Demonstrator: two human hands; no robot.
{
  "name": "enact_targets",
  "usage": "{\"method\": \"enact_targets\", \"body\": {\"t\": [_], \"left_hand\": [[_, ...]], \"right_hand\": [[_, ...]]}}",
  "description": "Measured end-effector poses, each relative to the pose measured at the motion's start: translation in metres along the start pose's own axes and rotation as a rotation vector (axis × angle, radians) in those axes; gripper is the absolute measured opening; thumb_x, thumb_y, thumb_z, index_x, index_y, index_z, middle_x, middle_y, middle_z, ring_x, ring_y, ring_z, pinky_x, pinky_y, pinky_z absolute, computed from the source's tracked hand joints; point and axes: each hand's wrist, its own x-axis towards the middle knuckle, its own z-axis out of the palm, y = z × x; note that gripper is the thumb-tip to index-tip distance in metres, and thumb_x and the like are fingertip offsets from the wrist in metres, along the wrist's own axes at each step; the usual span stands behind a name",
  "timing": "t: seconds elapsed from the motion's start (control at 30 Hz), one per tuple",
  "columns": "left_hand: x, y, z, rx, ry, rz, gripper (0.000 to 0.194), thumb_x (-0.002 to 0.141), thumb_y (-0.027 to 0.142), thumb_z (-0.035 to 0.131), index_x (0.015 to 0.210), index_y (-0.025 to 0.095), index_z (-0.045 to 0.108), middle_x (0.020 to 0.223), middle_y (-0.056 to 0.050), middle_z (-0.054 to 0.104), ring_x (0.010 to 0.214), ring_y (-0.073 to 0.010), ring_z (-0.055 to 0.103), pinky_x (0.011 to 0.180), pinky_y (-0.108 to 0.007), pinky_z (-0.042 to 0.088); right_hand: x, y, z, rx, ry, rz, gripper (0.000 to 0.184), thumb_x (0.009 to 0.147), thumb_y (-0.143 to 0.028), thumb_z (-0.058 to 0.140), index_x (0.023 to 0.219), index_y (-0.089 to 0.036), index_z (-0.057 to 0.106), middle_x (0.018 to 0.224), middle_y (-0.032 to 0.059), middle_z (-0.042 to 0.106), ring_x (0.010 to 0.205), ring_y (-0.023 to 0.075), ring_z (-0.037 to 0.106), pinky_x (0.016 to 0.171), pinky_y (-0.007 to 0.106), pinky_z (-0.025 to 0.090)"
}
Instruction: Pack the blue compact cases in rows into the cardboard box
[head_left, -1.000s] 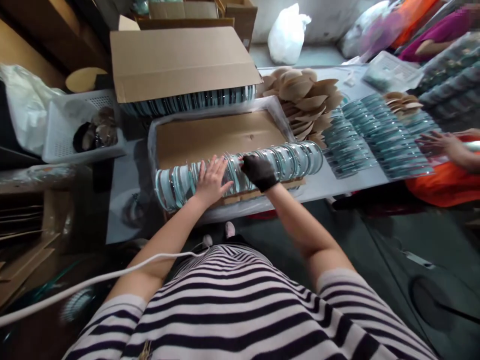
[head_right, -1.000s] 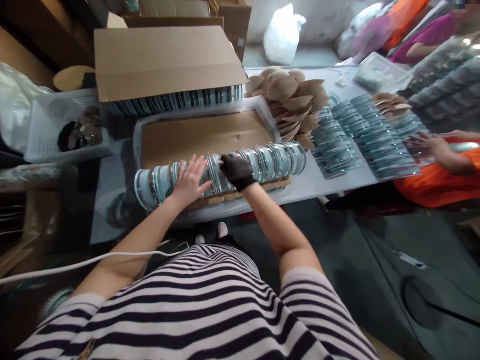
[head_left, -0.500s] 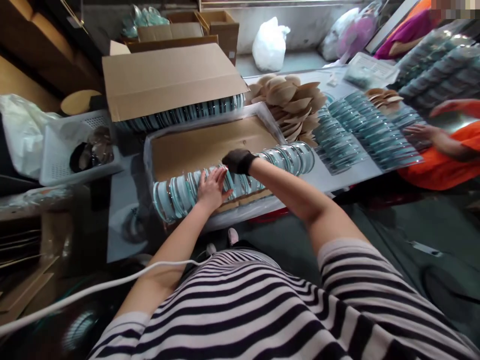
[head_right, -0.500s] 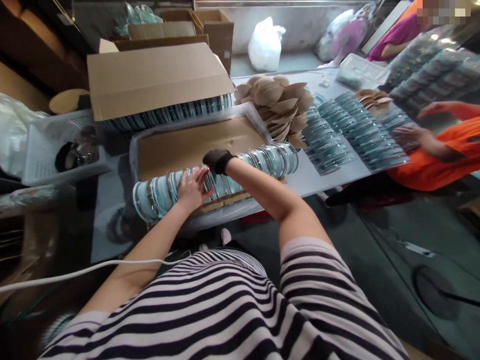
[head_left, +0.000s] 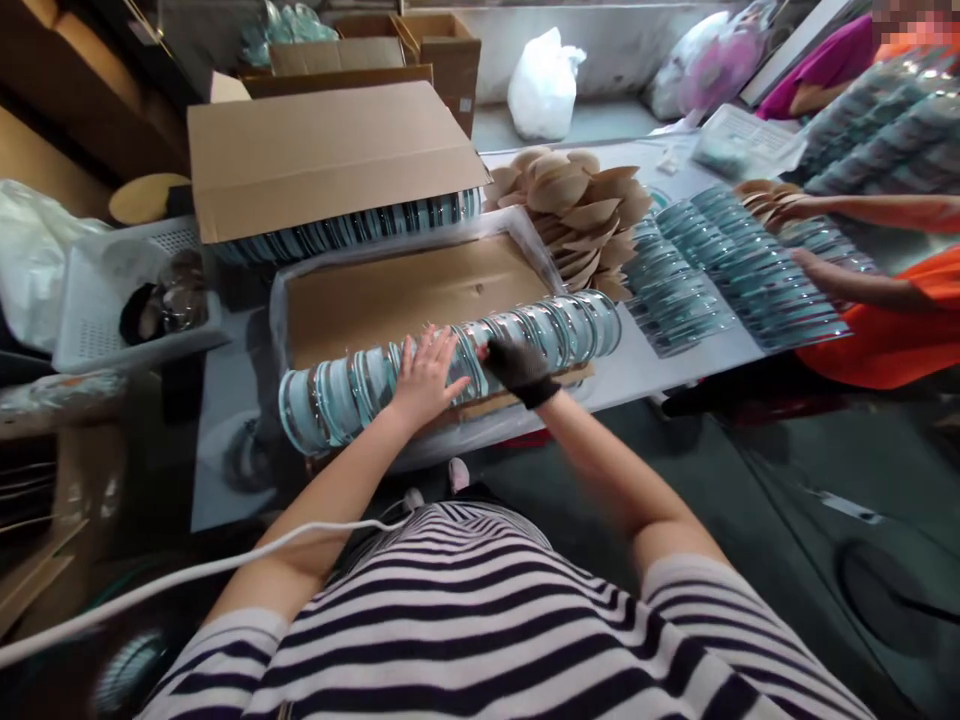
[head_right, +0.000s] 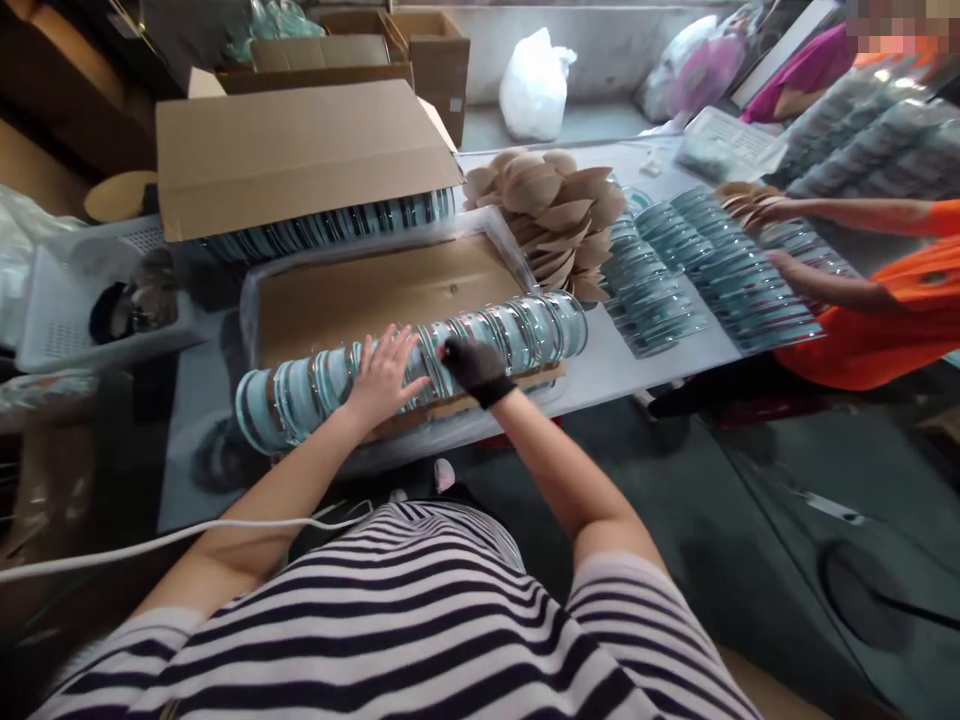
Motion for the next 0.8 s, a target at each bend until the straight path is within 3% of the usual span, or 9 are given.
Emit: {"method": "enact_targets", "body": {"t": [0.03, 0.07, 0.2, 0.3, 0.4, 0.5, 0.67, 0.73, 0.8], "left_hand": [[0.006, 0.005, 0.002, 0.006, -0.009, 0.011, 0.071, 0.095, 0.050, 0.042, 0.155, 0.014, 0.032, 0.161, -0.011, 0.030, 0.152, -0.0298, 0.018, 0.123, -0.056, 0.007], [0.011, 0.009, 0.005, 0.014, -0.020, 0.017, 0.070, 0.095, 0.049, 0.041, 0.155, 0.014, 0.031, 0.161, -0.011, 0.031, 0.151, -0.0297, 0.021, 0.123, -0.055, 0.008], [0.018, 0.013, 0.016, 0.044, -0.040, 0.026, 0.068, 0.096, 0.048, 0.038, 0.155, 0.013, 0.032, 0.158, -0.012, 0.036, 0.148, -0.0292, 0.029, 0.122, -0.055, 0.012], [0.015, 0.008, 0.019, 0.038, -0.019, 0.036, 0.070, 0.096, 0.051, 0.039, 0.154, 0.014, 0.032, 0.157, -0.012, 0.038, 0.147, -0.0291, 0.030, 0.122, -0.054, 0.013], [0.013, 0.006, 0.019, 0.031, -0.011, 0.024, 0.071, 0.094, 0.053, 0.044, 0.153, 0.015, 0.035, 0.157, -0.012, 0.039, 0.146, -0.0297, 0.032, 0.122, -0.053, 0.012], [0.014, 0.009, 0.017, 0.023, -0.016, 0.002, 0.072, 0.092, 0.054, 0.048, 0.153, 0.018, 0.035, 0.157, -0.010, 0.038, 0.146, -0.0297, 0.034, 0.122, -0.053, 0.012], [0.014, 0.012, 0.016, 0.002, -0.008, -0.023, 0.076, 0.089, 0.055, 0.053, 0.153, 0.018, 0.036, 0.157, -0.010, 0.038, 0.146, -0.0294, 0.033, 0.123, -0.051, 0.011], [0.012, 0.011, 0.015, -0.003, -0.013, -0.028, 0.077, 0.088, 0.055, 0.054, 0.153, 0.018, 0.036, 0.158, -0.010, 0.038, 0.146, -0.0296, 0.033, 0.123, -0.051, 0.010], [0.011, 0.009, 0.013, -0.011, -0.031, -0.028, 0.076, 0.088, 0.054, 0.054, 0.153, 0.018, 0.036, 0.158, -0.010, 0.037, 0.147, -0.0298, 0.031, 0.124, -0.051, 0.009]], "right_hand": [[0.021, 0.003, -0.018, -0.041, 0.036, -0.014, 0.040, 0.099, -0.037, 0.040, 0.122, -0.018, 0.067, 0.115, 0.0131, 0.071, 0.104, 0.0249, 0.068, 0.084, 0.031, 0.048], [0.044, 0.003, -0.034, -0.098, -0.016, -0.058, 0.037, 0.095, -0.037, 0.048, 0.120, -0.018, 0.068, 0.116, 0.0131, 0.071, 0.105, 0.0265, 0.067, 0.085, 0.033, 0.049], [0.116, -0.023, -0.064, -0.297, -0.495, -0.202, 0.030, 0.081, -0.023, 0.065, 0.105, -0.008, 0.073, 0.107, 0.0159, 0.073, 0.097, 0.0263, 0.068, 0.083, 0.033, 0.052], [0.127, -0.040, -0.067, -0.391, -0.496, -0.330, 0.032, 0.078, -0.016, 0.066, 0.106, -0.001, 0.072, 0.105, 0.0184, 0.073, 0.098, 0.0258, 0.068, 0.087, 0.035, 0.051], [0.097, -0.029, -0.064, -0.362, -0.320, -0.406, 0.030, 0.083, -0.016, 0.061, 0.109, -0.003, 0.071, 0.108, 0.0212, 0.072, 0.104, 0.0288, 0.067, 0.089, 0.040, 0.050], [0.040, 0.002, -0.044, -0.196, -0.179, -0.393, 0.029, 0.089, -0.025, 0.053, 0.106, -0.016, 0.074, 0.105, 0.0170, 0.073, 0.100, 0.0299, 0.069, 0.085, 0.040, 0.052], [-0.047, 0.030, 0.040, -0.034, -0.201, -0.170, 0.039, 0.098, -0.036, 0.039, 0.116, -0.021, 0.070, 0.109, 0.0138, 0.073, 0.098, 0.0260, 0.069, 0.082, 0.035, 0.051], [-0.063, 0.029, 0.072, -0.013, -0.203, -0.116, 0.047, 0.102, -0.036, 0.029, 0.121, -0.020, 0.068, 0.113, 0.0143, 0.072, 0.103, 0.0246, 0.068, 0.085, 0.033, 0.050], [-0.071, 0.028, 0.089, -0.004, -0.195, -0.089, 0.051, 0.104, -0.036, 0.023, 0.125, -0.019, 0.066, 0.119, 0.0136, 0.070, 0.108, 0.0243, 0.066, 0.089, 0.032, 0.049]]}}
